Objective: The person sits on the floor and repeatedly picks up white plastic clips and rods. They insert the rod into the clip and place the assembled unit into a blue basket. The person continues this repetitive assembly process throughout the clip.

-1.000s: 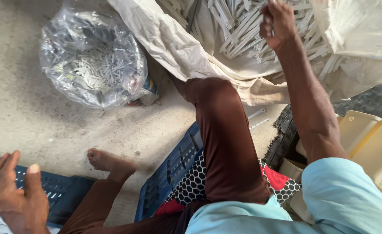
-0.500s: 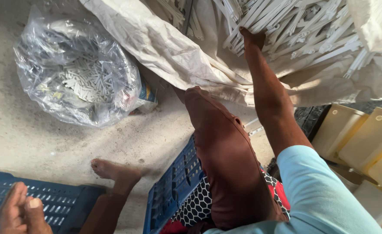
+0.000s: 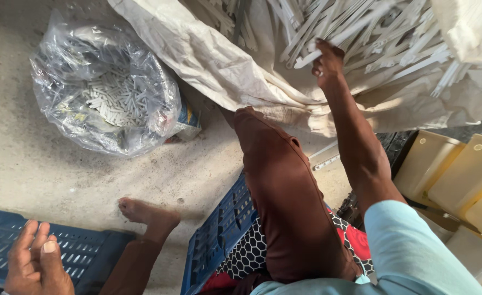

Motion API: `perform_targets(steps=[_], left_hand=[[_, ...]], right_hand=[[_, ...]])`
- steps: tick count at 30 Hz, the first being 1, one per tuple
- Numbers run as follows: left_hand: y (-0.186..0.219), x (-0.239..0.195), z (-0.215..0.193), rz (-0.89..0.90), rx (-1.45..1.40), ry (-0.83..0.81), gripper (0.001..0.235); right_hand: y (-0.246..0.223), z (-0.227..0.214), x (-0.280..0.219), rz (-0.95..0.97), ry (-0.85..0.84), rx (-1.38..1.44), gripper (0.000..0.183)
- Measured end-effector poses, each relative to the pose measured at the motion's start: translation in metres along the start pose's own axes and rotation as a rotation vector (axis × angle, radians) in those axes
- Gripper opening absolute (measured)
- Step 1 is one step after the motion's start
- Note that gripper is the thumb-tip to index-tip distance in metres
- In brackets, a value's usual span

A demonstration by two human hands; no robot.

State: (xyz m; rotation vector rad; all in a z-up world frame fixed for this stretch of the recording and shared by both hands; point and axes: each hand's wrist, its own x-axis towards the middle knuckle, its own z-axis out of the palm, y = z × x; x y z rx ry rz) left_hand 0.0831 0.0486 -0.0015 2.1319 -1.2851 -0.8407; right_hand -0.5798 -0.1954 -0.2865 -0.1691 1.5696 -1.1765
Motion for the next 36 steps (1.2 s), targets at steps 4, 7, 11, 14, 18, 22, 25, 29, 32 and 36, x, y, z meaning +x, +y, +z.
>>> perform_targets(steps=[4,7,11,14,18,22,25,29,32,36], left_hand=[[0.023,-0.003,0.007,0.085,-0.137,0.006,0.049],[0.039,-0.008,0.011,0.105,-0.172,0.012,0.051],[0.065,-0.016,0.019,0.146,-0.244,0.030,0.052],[0.087,-0.020,0.022,0.206,-0.313,0.000,0.050],[0.124,-0.032,0.028,0.359,-0.368,0.000,0.052],[0.179,-0.046,0.040,0.432,-0.440,-0.054,0.056],[0.229,-0.054,0.064,0.608,-0.664,-0.228,0.067],[0.271,-0.060,0.095,0.551,-0.966,-0.428,0.091],[0.264,-0.061,0.098,0.450,-1.088,-0.220,0.062],[0.219,-0.067,0.082,0.339,-1.391,-0.035,0.038]], right_hand=[[-0.018,-0.032,-0.026,-0.028,-0.275,0.186,0.033],[-0.026,-0.048,-0.061,-0.007,-0.398,0.248,0.033],[-0.039,-0.052,-0.117,-0.009,-0.525,0.273,0.033],[-0.057,-0.055,-0.167,-0.059,-0.598,0.223,0.032],[-0.092,-0.052,-0.233,-0.157,-0.738,0.214,0.031],[-0.137,-0.024,-0.299,-0.251,-0.986,-0.028,0.028],[-0.153,0.016,-0.351,-0.349,-1.139,-0.295,0.028],[-0.136,0.092,-0.409,-0.204,-1.097,-0.494,0.037],[-0.115,0.142,-0.437,-0.288,-1.228,-0.892,0.034],[-0.079,0.184,-0.455,-0.291,-1.569,-0.882,0.050]])
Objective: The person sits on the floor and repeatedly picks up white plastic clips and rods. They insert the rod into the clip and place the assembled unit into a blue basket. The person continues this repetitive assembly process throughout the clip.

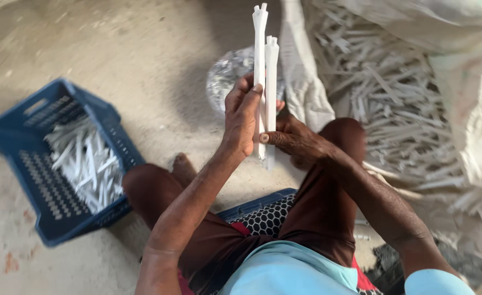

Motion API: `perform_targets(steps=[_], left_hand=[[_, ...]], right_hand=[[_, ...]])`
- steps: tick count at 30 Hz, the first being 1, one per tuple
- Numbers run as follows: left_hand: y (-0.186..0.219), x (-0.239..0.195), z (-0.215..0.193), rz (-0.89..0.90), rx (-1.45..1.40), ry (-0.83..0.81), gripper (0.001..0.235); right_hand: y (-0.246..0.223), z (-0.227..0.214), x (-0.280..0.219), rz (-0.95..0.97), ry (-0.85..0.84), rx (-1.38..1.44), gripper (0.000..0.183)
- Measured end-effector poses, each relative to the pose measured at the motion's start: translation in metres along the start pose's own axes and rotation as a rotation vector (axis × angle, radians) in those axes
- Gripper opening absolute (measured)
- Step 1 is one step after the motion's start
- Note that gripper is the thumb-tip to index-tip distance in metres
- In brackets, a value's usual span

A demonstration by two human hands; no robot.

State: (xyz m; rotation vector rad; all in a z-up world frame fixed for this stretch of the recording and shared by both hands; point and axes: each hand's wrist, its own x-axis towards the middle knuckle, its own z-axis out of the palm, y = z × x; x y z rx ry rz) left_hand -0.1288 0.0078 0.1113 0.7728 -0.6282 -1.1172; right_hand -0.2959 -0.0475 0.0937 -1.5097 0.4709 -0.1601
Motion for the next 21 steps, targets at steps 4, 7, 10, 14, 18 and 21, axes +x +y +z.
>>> perform_targets(steps=[4,7,10,14,18,21], left_hand=[[0.013,0.004,-0.047,0.022,-0.111,0.052,0.033],[0.011,0.010,-0.076,0.072,0.067,0.101,0.044],[0.002,0.015,-0.102,0.110,0.152,-0.001,0.044],[-0.011,0.031,-0.138,0.106,0.070,-0.015,0.034],[-0.014,0.053,-0.177,0.266,-0.093,0.134,0.029],[-0.007,0.064,-0.194,0.409,-0.235,0.238,0.043]], right_hand=[[0.009,0.016,0.063,0.183,-0.064,-0.252,0.062],[0.018,0.017,0.102,0.194,-0.095,-0.357,0.066],[0.028,0.010,0.128,0.143,-0.127,-0.355,0.069],[0.033,0.003,0.157,0.004,-0.144,-0.196,0.080],[0.035,0.005,0.159,0.286,0.152,-0.312,0.091],[0.037,0.015,0.147,0.282,0.130,0.007,0.095]])
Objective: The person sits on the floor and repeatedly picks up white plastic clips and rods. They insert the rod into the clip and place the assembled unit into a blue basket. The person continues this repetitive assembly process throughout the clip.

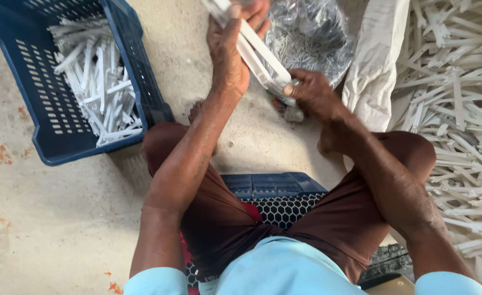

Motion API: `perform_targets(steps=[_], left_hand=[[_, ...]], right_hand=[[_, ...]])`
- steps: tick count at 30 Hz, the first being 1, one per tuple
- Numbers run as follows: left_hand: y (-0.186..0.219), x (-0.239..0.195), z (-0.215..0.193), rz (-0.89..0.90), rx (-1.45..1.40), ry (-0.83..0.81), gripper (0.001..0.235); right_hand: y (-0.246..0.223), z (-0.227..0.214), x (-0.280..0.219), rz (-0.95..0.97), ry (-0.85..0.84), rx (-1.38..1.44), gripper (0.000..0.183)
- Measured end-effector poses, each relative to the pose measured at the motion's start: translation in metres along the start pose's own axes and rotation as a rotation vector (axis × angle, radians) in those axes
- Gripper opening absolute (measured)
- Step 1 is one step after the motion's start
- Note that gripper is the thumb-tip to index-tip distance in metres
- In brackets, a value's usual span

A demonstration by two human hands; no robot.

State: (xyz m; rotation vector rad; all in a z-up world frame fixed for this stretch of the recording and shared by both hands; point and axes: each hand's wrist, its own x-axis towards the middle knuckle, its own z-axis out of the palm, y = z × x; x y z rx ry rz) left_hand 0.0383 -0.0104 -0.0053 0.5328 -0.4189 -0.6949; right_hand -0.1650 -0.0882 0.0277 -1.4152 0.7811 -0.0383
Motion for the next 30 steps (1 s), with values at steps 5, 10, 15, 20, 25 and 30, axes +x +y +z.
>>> perform_targets(steps=[5,10,15,20,25,30], left_hand=[[-0.012,-0.008,0.005,0.103,0.103,0.120,0.037],[-0.022,-0.015,0.013,0.184,0.164,0.063,0.028],[-0.017,-0.009,0.011,0.226,0.409,0.151,0.027],[-0.026,-0.026,0.019,-0.054,0.634,0.051,0.050],[-0.031,-0.046,0.017,-0.185,0.551,-0.156,0.066],[-0.048,-0.049,0.032,-0.300,0.479,-0.067,0.080]], right_hand=[[0.006,0.021,0.001,-0.118,-0.066,0.315,0.100],[0.001,0.029,0.014,-0.188,0.248,0.259,0.111],[-0.004,0.017,0.019,-0.198,0.299,-0.286,0.099],[-0.002,0.007,0.033,-0.367,0.103,-0.546,0.091],[0.025,-0.006,0.048,-0.275,-0.011,-0.598,0.042],[0.030,-0.016,0.051,0.264,-0.035,-0.738,0.034]])
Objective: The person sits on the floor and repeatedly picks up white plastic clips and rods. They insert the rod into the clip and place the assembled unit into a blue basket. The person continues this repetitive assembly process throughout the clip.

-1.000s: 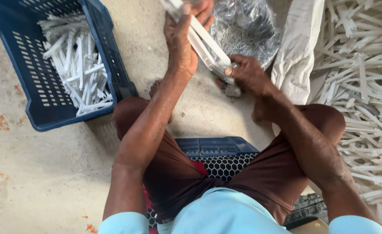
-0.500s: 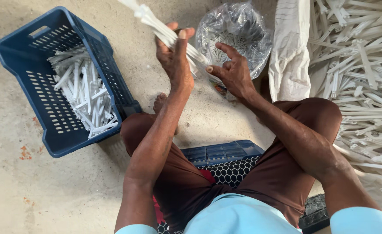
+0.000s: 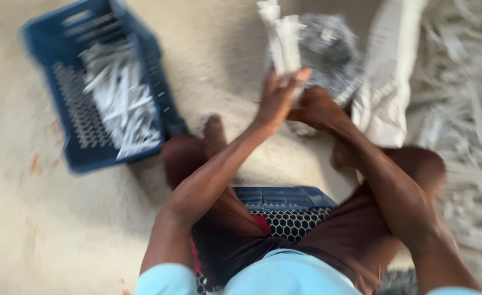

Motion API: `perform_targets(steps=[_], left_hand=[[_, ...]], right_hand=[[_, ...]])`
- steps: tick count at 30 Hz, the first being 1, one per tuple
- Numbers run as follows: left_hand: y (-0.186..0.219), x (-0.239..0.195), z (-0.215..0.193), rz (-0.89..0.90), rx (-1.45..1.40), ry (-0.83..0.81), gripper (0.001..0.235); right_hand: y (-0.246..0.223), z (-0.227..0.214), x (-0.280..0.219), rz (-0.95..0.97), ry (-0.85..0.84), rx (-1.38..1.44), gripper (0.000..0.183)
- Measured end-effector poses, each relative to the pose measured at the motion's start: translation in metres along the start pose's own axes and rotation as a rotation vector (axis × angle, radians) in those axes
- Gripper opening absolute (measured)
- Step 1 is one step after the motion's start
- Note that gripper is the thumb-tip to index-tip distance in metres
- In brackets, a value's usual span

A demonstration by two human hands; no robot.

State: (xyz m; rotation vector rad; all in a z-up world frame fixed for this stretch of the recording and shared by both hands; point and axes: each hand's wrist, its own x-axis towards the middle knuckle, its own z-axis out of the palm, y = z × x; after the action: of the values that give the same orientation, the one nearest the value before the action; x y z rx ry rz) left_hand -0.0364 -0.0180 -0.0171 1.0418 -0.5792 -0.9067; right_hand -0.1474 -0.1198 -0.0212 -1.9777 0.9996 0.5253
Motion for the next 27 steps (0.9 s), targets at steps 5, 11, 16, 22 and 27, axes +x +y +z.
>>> perform_targets(steps=[5,11,16,22,27], left_hand=[[0.009,0.004,0.000,0.420,0.520,0.321,0.107],[-0.013,0.011,-0.016,0.943,1.581,-0.195,0.092],[-0.048,0.000,-0.045,0.300,1.410,-0.480,0.023],[-0.005,-0.009,-0.067,-0.401,1.006,-0.470,0.037],[0.036,-0.005,-0.056,-0.206,0.668,-0.289,0.032]], right_hand=[[0.016,-0.034,-0.020,-0.165,0.228,-0.243,0.045],[0.007,-0.030,-0.035,-0.052,0.235,-0.750,0.036],[-0.001,-0.014,-0.048,-0.455,0.313,-0.788,0.025],[0.040,-0.076,-0.031,-0.494,0.392,1.042,0.018],[0.036,-0.091,-0.036,-0.184,0.385,1.661,0.016]])
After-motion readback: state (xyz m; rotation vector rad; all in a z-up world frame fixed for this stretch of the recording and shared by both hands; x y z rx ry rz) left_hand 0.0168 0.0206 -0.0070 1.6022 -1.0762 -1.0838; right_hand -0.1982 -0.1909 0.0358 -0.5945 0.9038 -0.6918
